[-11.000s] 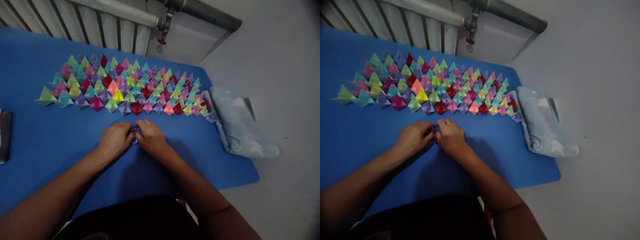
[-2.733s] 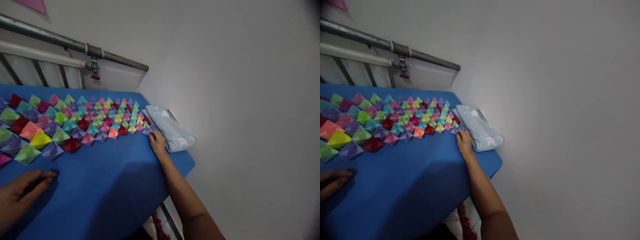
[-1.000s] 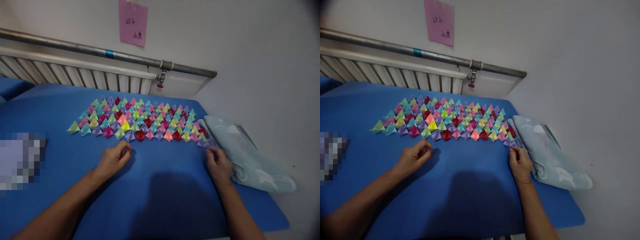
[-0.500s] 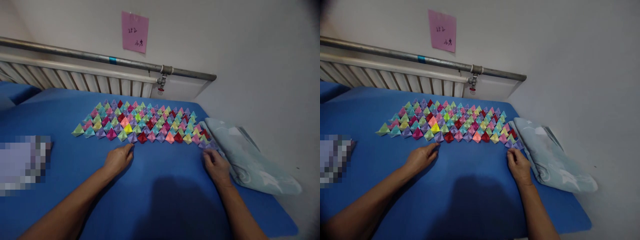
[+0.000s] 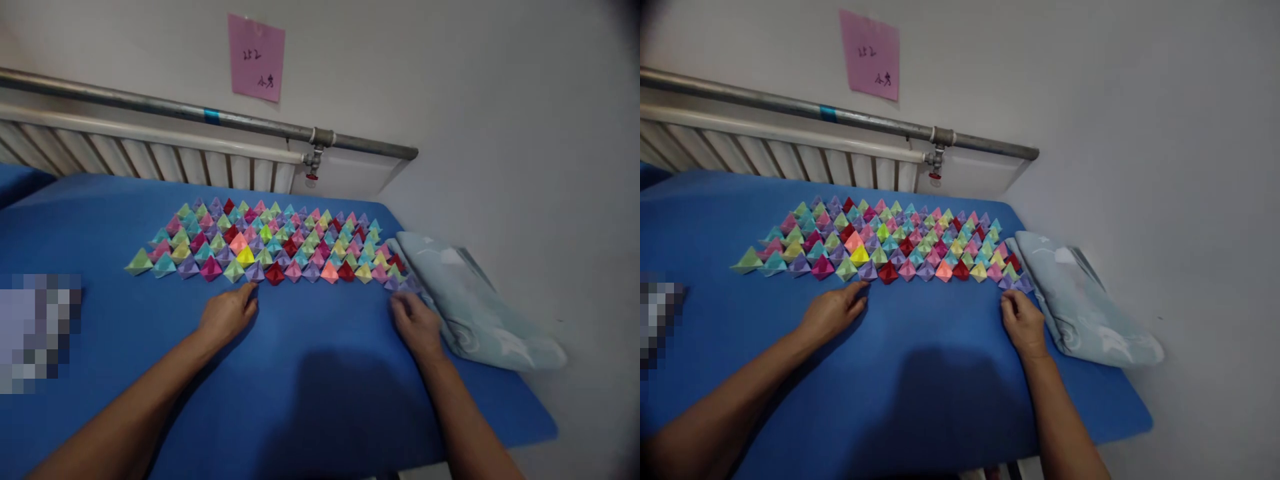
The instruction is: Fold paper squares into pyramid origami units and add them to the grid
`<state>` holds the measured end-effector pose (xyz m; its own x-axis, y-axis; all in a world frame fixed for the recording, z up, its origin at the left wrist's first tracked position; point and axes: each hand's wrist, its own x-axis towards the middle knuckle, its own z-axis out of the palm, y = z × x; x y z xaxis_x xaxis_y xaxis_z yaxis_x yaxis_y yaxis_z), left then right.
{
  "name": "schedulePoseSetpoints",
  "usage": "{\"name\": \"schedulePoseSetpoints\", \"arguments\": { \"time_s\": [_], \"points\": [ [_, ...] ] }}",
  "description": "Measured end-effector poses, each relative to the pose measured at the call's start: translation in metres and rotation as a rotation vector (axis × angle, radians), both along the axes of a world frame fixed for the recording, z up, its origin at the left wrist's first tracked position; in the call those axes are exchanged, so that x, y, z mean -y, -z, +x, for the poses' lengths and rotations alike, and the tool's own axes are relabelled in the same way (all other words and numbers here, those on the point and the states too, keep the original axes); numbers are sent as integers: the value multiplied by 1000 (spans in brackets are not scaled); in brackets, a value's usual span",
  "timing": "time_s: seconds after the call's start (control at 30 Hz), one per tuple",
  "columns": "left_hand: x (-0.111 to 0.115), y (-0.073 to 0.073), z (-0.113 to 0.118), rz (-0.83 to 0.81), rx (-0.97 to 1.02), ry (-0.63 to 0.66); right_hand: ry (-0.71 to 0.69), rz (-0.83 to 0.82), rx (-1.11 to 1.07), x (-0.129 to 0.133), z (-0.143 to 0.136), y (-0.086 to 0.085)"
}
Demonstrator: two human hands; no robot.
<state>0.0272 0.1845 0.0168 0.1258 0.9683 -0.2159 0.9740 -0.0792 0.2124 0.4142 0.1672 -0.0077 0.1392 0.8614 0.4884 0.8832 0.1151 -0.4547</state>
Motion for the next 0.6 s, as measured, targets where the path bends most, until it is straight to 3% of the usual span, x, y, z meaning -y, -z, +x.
{"name": "schedulePoseSetpoints", "arguments": {
  "time_s": [0.27, 0.6],
  "points": [
    [1, 12, -8, 62, 110, 23, -26, -87, 117, 4, -2, 0],
    [3, 8, -8, 65, 125, 33, -20, -218, 332, 9, -12, -3]
  ]
}}
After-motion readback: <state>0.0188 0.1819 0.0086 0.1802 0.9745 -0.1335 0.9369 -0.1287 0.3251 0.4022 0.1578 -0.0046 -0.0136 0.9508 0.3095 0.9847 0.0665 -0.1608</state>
